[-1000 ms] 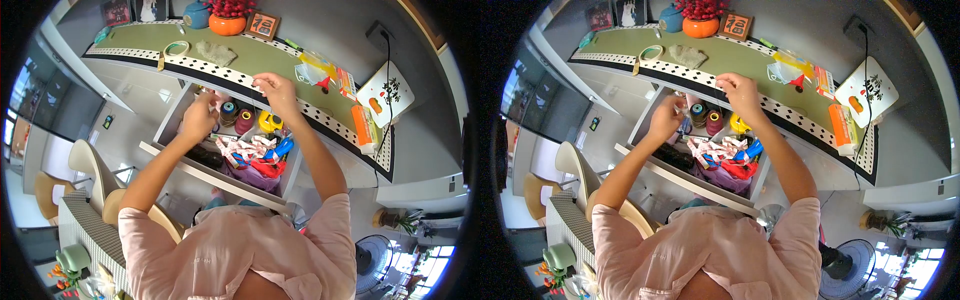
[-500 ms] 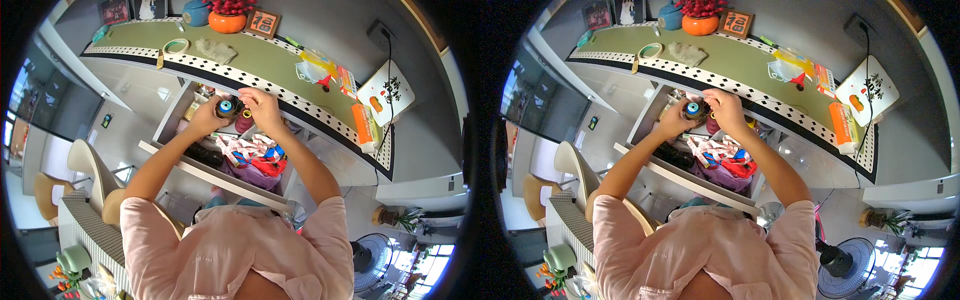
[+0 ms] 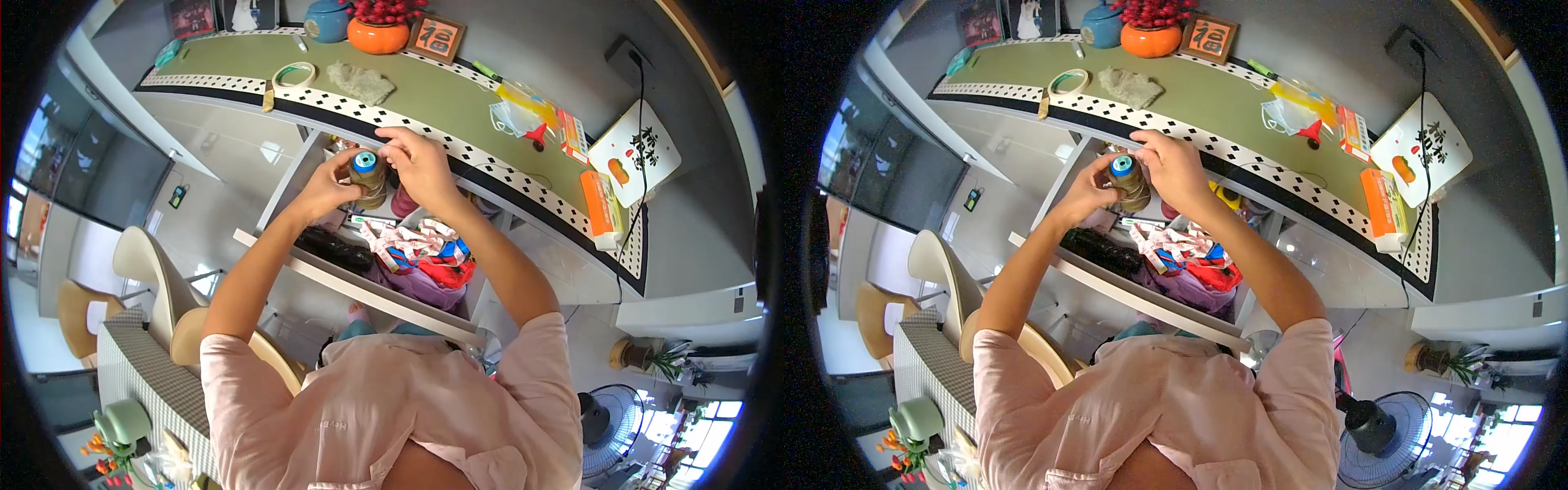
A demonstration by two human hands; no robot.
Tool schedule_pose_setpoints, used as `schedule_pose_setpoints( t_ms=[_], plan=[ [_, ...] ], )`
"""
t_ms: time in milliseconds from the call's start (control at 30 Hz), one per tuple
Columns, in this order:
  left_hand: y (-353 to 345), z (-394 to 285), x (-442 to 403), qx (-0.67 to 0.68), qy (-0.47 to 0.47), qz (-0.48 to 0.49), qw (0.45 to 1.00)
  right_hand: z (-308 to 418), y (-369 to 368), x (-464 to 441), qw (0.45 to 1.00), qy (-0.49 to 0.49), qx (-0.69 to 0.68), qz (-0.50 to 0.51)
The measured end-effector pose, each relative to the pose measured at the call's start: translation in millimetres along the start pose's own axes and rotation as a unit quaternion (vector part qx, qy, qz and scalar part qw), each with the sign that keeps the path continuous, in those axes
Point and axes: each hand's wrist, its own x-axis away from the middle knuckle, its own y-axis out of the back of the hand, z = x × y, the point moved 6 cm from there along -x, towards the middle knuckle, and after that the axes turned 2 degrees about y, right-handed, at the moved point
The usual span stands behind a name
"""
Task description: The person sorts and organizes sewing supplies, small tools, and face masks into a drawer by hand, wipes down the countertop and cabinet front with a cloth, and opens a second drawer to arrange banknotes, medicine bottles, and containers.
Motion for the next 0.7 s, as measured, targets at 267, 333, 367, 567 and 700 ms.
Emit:
schedule_pose_setpoints(
  t_ms=[267, 333, 367, 567, 700],
  plan=[
    [-8, -7, 4, 0.001, 0.004, -0.014, 1.000, -14, -1, 1, 0.996, -0.059, -0.064, 0.011],
    [-7, -6, 2, 0.007, 0.006, -0.001, 1.000, -22, 0, 2, 0.988, -0.097, -0.116, -0.001],
    [-7, -5, 2, 0.011, 0.007, 0.005, 1.000, -22, 0, 2, 0.988, -0.098, -0.122, -0.008],
    [-8, 2, -1, -0.003, -0.008, 0.031, 0.999, -26, 2, 2, 0.997, -0.071, -0.023, -0.002],
    [-11, 3, -2, 0.013, -0.016, 0.020, 1.000, -39, -6, 7, 0.997, -0.079, -0.026, 0.009]
  ],
)
